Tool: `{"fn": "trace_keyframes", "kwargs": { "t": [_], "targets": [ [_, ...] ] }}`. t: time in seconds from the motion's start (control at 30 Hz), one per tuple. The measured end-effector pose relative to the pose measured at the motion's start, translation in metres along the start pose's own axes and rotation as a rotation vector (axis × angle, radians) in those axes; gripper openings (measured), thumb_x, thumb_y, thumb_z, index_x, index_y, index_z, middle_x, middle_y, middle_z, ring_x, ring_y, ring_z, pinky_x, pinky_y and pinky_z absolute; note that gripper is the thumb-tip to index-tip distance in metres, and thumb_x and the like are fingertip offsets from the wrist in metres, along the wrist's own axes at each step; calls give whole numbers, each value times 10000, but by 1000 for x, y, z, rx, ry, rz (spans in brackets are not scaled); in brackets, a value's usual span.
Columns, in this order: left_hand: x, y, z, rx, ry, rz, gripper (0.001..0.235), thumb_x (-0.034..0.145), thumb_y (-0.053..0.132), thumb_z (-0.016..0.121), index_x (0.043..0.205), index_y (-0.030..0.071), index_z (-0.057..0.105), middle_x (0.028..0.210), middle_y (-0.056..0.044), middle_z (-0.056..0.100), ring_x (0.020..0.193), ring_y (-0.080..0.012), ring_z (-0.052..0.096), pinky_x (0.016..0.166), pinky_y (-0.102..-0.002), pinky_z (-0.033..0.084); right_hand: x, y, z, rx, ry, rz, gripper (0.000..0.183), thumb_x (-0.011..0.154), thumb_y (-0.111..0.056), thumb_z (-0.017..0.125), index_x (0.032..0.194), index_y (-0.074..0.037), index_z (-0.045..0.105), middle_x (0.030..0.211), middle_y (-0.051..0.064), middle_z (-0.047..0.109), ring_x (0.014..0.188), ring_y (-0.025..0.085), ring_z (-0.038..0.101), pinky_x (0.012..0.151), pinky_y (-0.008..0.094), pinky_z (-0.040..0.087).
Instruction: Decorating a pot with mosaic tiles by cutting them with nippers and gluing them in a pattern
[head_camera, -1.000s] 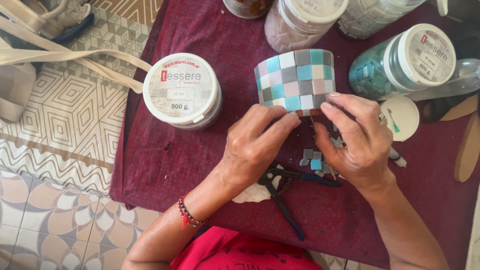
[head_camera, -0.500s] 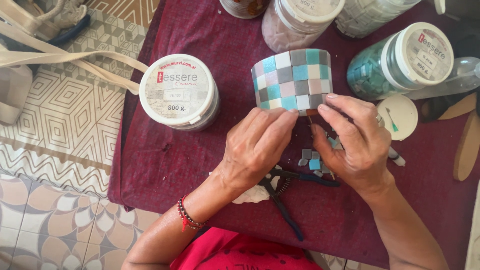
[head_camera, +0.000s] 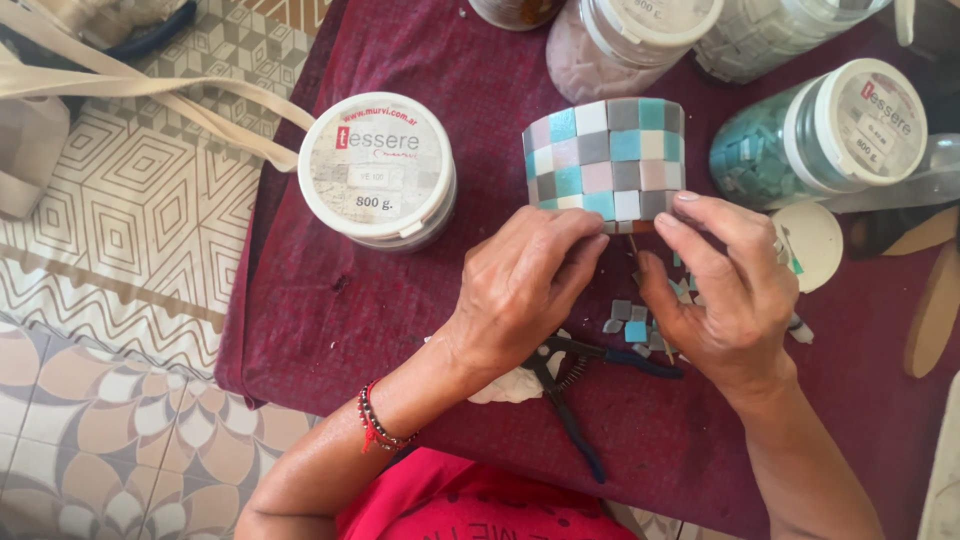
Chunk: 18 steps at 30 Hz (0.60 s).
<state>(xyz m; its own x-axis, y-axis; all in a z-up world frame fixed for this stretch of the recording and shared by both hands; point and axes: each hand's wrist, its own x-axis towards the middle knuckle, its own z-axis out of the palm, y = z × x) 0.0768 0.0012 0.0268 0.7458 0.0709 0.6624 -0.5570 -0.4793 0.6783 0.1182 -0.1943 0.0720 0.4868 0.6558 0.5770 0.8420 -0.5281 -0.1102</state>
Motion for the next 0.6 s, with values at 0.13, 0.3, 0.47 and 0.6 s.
{"fn": "trace_keyframes", "kwargs": {
  "t": [0.13,0.3,0.47,0.6],
  "targets": [
    [3,1,-2,25,5,34,147,1048,6,656,1153,13,553,967,-114,675,793,-294,645,762,-390,537,0,-1,0,-12,-12,-1,221,1029,7,755,1211,93,664,1238,288,633,1104,430,697,949,516,598],
    [5,1,-2,58,20,129,148,1066,-17,626,1198,-23,559,1017,-124,697,810,-278,667,783,-396,582,-2,-2,2,-43,-20,-50,205,1040,47,748,1233,46,679,1275,296,603,1126,438,682,954,540,593],
    [5,0,-3,89,11,144,164,1076,-15,625,1230,-17,567,988,-91,684,792,-257,653,762,-378,574,0,-5,0,-68,-37,-54,244,1042,49,757,1268,36,666,1288,303,601,1134,443,669,969,544,592],
    [2,-1,-4,73,10,121,176,1073,-20,631,1238,-8,572,1011,-89,691,807,-263,656,763,-377,579,-1,-5,0,-70,-48,-47,238,1040,41,754,1263,41,672,1293,299,594,1143,442,663,973,543,590]
  ]
}}
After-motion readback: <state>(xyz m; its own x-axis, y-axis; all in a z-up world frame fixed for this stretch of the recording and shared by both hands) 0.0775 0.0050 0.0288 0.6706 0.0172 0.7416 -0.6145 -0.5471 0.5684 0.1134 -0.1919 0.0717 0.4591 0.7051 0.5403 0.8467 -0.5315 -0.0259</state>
